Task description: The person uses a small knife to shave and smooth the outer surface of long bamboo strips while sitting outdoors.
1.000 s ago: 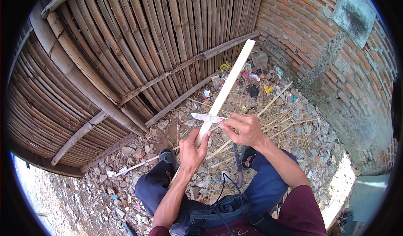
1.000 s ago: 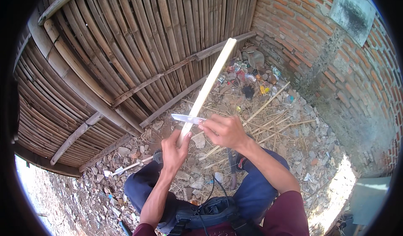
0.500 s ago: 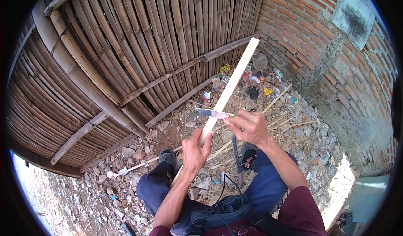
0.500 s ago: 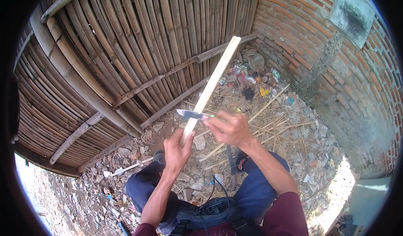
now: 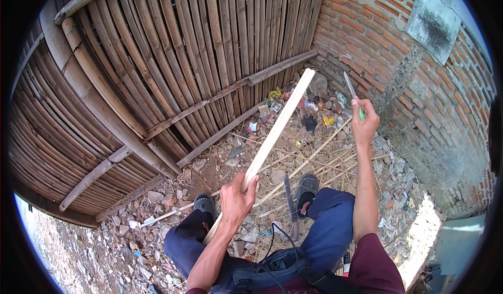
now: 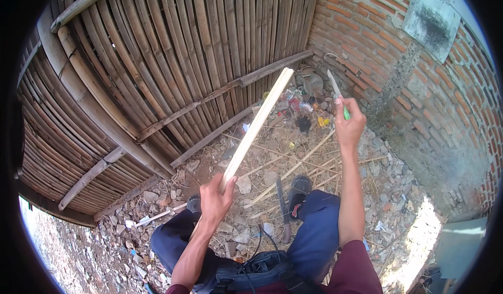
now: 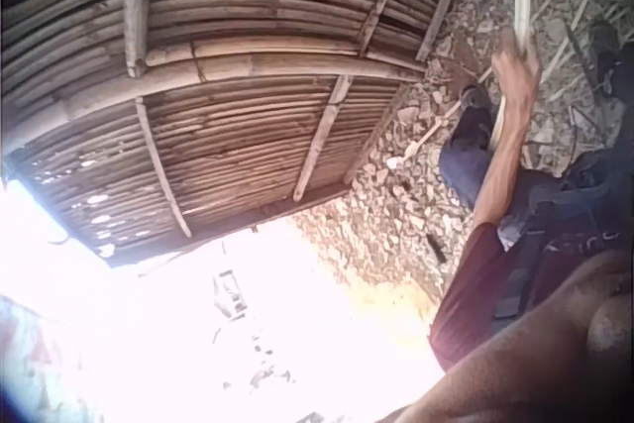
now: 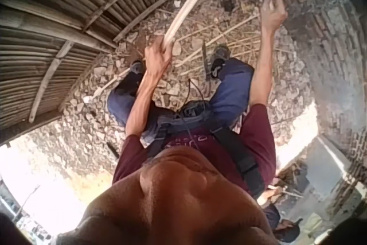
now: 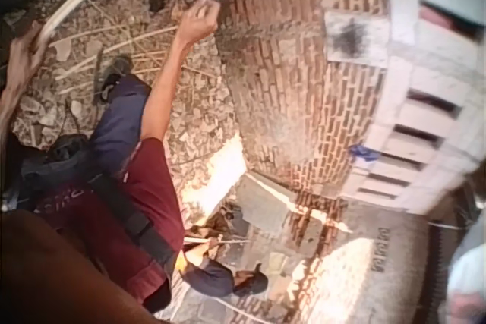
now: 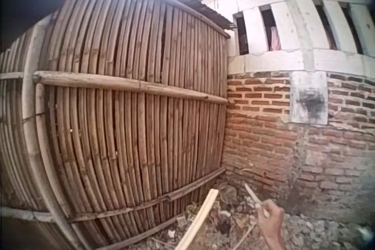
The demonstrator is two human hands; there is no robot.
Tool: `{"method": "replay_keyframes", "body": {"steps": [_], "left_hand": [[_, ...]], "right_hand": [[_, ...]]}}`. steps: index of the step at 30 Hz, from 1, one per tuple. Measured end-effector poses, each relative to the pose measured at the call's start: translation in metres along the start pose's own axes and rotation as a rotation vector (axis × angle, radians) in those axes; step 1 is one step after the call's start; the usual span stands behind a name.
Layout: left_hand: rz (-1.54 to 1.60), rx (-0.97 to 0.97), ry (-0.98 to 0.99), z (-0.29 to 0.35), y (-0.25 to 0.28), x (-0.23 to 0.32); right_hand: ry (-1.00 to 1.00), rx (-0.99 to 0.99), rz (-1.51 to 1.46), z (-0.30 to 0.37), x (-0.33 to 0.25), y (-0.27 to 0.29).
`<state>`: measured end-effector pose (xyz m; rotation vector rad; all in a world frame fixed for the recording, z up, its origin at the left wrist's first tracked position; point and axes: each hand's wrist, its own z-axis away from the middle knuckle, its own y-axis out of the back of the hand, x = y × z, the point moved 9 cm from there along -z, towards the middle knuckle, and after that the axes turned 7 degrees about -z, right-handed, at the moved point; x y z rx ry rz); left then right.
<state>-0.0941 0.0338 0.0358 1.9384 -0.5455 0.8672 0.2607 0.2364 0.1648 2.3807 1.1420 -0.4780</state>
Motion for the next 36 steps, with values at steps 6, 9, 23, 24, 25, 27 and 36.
{"method": "replay_keyframes", "body": {"steps": [6,9,23,24,25,27,36], "left_hand": [[-0.053,0.037,0.021,-0.006,0.0,-0.011],[-0.03,0.032,0.027,-0.009,0.0,-0.004],[0.112,-0.202,0.049,-0.009,-0.013,-0.01],[0.113,-0.201,0.05,-0.009,-0.013,-0.01],[0.1,-0.209,0.036,-0.008,-0.014,-0.008],[0.088,-0.217,0.021,-0.008,-0.016,-0.006],[0.09,-0.28,0.068,-0.004,-0.024,-0.006]], "right_hand": [[-0.021,-0.249,-0.243,0.047,-0.048,-0.031],[0.213,-0.452,-0.297,0.082,-0.102,-0.056],[0.283,-0.641,-0.453,0.125,-0.155,-0.085],[0.284,-0.641,-0.453,0.125,-0.155,-0.085],[0.271,-0.641,-0.463,0.125,-0.154,-0.085],[0.258,-0.64,-0.472,0.125,-0.152,-0.085],[0.243,-0.623,-0.451,0.113,-0.141,-0.084]]}}
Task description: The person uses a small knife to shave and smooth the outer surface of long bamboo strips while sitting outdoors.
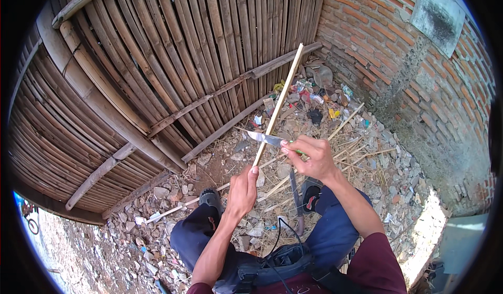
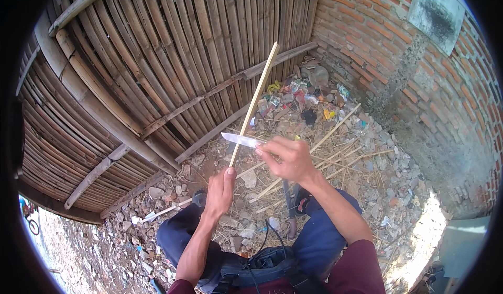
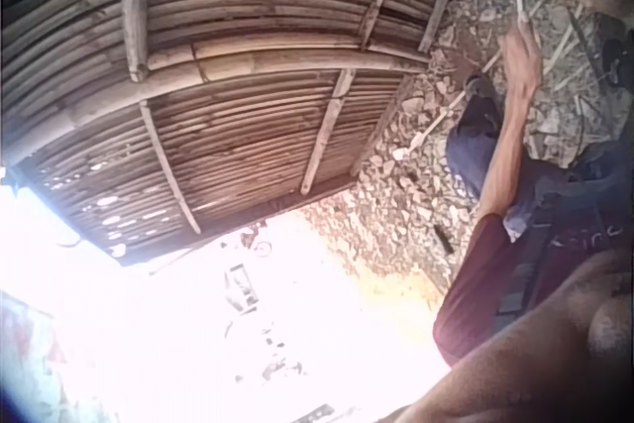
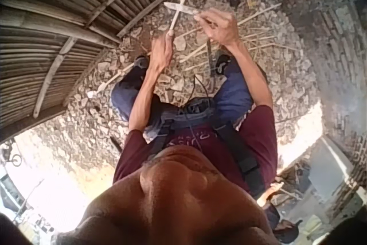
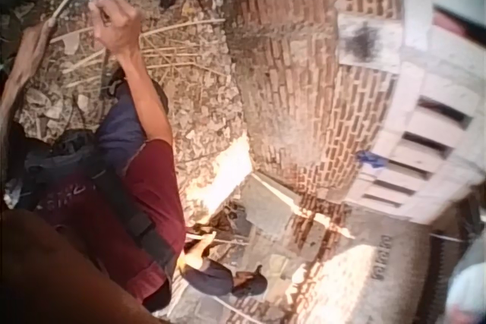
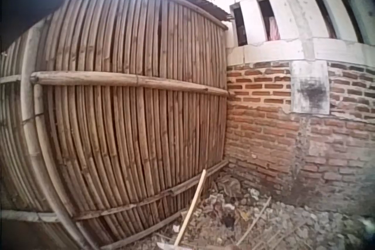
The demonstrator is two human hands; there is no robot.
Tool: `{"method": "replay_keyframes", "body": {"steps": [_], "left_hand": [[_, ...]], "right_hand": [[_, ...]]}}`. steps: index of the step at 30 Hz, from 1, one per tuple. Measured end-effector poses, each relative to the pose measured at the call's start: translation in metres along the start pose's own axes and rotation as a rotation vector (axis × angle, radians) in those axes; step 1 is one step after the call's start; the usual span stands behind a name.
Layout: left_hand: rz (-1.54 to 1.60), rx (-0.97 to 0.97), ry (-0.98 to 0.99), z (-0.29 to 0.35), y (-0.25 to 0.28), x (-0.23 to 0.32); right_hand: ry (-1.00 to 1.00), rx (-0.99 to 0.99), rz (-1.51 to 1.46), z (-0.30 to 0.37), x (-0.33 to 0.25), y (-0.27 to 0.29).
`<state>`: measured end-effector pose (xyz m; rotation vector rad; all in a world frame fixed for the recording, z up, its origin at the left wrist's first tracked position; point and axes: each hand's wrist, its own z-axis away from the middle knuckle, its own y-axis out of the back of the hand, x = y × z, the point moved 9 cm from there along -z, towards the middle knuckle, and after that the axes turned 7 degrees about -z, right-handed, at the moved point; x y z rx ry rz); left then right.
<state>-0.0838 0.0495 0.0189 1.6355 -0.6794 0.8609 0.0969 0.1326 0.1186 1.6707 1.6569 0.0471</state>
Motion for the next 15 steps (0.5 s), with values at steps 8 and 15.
{"method": "replay_keyframes", "body": {"steps": [8,15], "left_hand": [[-0.041,-0.049,-0.023,0.008,-0.011,0.001],[0.144,-0.166,0.031,-0.001,-0.029,-0.022]], "right_hand": [[-0.13,0.442,0.155,-0.008,0.048,0.094],[-0.092,0.072,-0.064,0.005,0.006,0.016]]}}
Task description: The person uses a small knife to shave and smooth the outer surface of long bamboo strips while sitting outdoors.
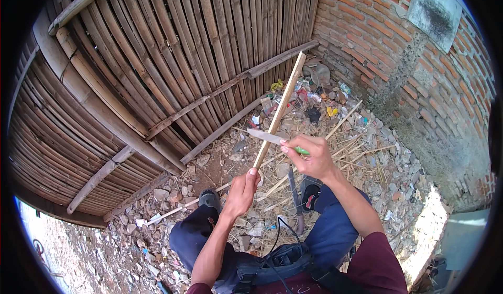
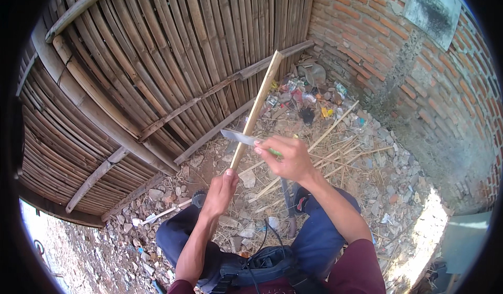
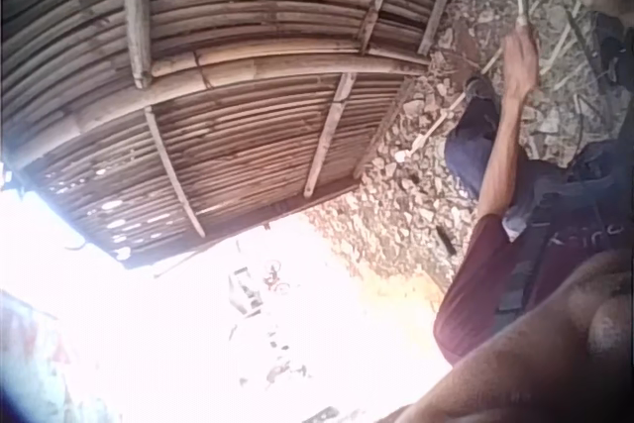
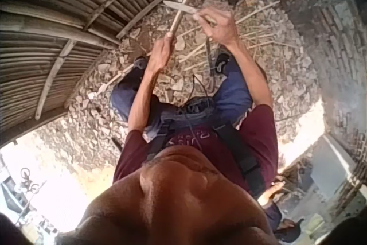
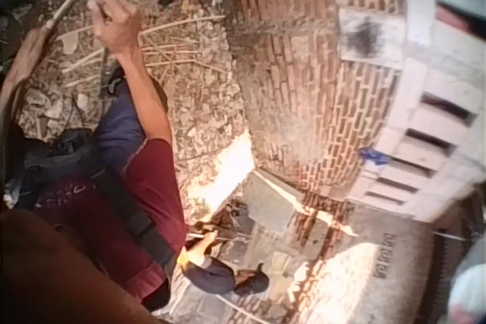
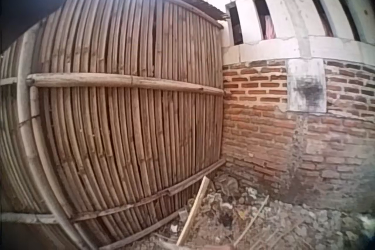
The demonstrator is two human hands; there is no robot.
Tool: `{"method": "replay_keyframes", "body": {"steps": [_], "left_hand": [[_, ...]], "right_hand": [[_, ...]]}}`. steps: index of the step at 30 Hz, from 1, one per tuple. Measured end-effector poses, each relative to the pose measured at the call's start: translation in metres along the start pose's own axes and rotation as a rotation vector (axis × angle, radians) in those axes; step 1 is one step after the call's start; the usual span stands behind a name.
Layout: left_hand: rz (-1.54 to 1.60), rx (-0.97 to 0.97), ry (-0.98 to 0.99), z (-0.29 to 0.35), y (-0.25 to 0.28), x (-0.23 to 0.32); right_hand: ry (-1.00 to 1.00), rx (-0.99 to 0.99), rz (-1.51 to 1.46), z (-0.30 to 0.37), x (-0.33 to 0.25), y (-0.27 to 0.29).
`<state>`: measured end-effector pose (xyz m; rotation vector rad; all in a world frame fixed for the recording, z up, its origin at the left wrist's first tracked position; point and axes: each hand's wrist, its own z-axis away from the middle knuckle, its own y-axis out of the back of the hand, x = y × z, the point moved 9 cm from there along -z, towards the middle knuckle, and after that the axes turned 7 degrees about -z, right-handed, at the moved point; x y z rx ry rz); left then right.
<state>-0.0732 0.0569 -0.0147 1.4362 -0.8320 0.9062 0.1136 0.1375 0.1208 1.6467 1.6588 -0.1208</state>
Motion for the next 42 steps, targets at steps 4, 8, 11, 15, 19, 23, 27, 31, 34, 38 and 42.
{"method": "replay_keyframes", "body": {"steps": [4,8,11,15,19,23,27,31,34,38,42], "left_hand": [[0.107,-0.069,0.067,0.002,-0.003,0.0],[0.181,-0.105,0.088,0.003,-0.006,-0.006],[0.174,-0.119,0.09,0.003,-0.005,-0.004],[0.139,-0.096,0.069,0.006,-0.003,0.003],[0.092,-0.117,0.098,0.01,-0.009,-0.01],[-0.022,-0.027,0.048,0.008,-0.001,0.0],[-0.072,0.076,0.063,0.002,0.009,-0.003],[-0.148,0.098,0.056,0.001,0.01,0.007],[-0.165,0.124,0.028,0.003,0.012,0.012],[-0.222,0.175,0.015,0.006,0.015,0.017],[-0.25,0.195,-0.014,0.006,0.013,0.017]], "right_hand": [[-0.039,-0.103,-0.043,0.005,0.0,-0.02],[-0.042,-0.103,-0.091,0.001,-0.001,-0.023],[-0.005,-0.062,-0.095,-0.002,0.003,-0.02],[-0.03,-0.081,-0.033,-0.005,0.007,-0.009],[-0.221,0.295,0.11,-0.022,0.066,0.081],[-0.053,0.453,0.114,-0.009,0.06,0.095],[-0.058,0.174,0.083,-0.003,0.022,0.039],[0.041,0.002,0.069,0.006,-0.005,-0.001],[0.035,-0.059,0.092,0.009,-0.002,-0.019],[0.039,-0.063,0.056,0.009,-0.001,-0.027],[0.019,-0.074,0.073,0.007,0.003,-0.025]]}}
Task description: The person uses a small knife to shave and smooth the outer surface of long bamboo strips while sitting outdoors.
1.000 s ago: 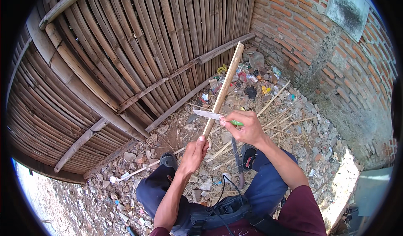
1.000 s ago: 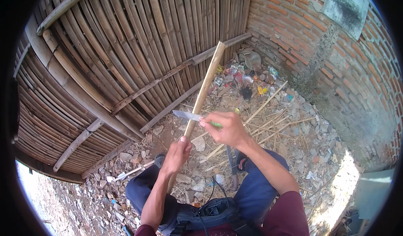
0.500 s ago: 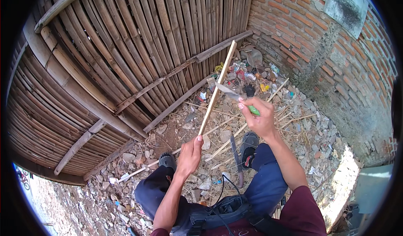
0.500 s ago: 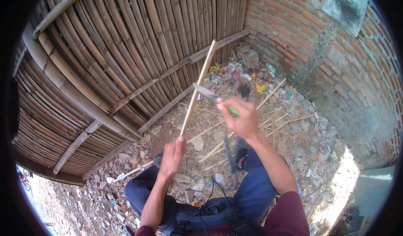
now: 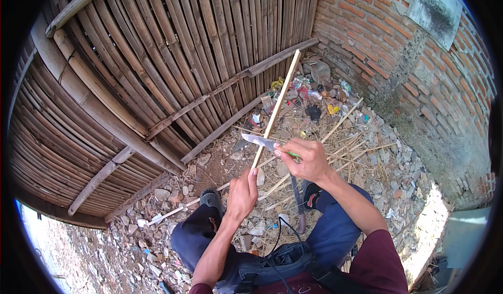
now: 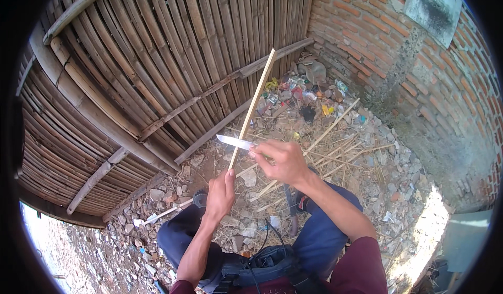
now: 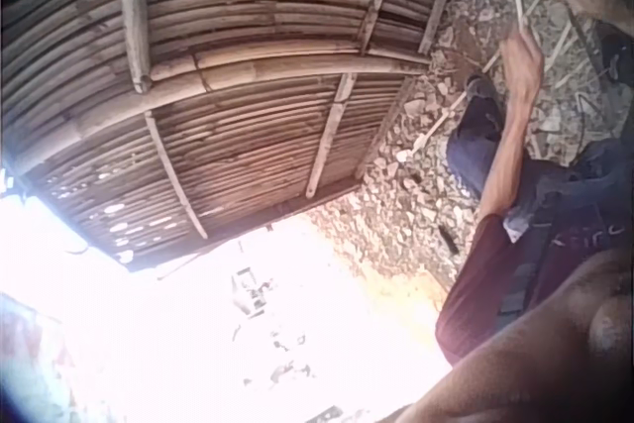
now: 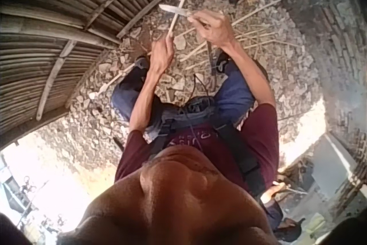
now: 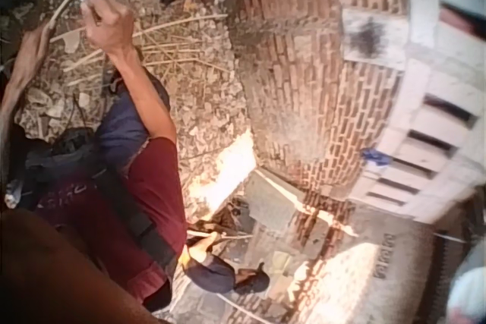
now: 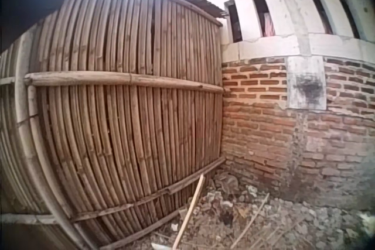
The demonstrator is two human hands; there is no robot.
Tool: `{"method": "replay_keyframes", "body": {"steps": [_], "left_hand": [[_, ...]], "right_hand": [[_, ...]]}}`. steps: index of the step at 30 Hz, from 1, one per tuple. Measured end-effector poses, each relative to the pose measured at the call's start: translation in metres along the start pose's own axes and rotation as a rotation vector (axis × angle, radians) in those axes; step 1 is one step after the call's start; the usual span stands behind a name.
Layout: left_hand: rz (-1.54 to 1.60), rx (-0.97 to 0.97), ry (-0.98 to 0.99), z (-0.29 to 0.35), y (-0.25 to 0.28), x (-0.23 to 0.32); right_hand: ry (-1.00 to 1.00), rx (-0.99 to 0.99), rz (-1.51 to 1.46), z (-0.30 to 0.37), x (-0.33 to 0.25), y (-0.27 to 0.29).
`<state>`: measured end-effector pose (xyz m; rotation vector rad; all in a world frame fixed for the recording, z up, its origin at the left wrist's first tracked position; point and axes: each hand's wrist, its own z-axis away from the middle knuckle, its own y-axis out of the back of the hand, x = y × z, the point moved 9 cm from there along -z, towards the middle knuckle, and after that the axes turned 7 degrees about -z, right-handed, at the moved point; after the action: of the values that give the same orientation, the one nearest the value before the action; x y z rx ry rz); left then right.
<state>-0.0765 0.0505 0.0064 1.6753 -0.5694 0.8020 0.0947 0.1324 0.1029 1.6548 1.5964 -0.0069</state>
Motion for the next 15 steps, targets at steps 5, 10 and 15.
{"method": "replay_keyframes", "body": {"steps": [5,10,15], "left_hand": [[-0.008,0.005,-0.02,0.004,0.004,0.01],[-0.012,-0.06,0.002,0.007,-0.007,0.008],[-0.038,-0.131,0.011,0.007,-0.019,0.008]], "right_hand": [[0.021,0.151,0.036,-0.016,0.008,0.028],[-0.062,0.174,0.102,-0.026,0.043,0.061],[-0.077,0.445,0.213,-0.041,0.056,0.11]]}}
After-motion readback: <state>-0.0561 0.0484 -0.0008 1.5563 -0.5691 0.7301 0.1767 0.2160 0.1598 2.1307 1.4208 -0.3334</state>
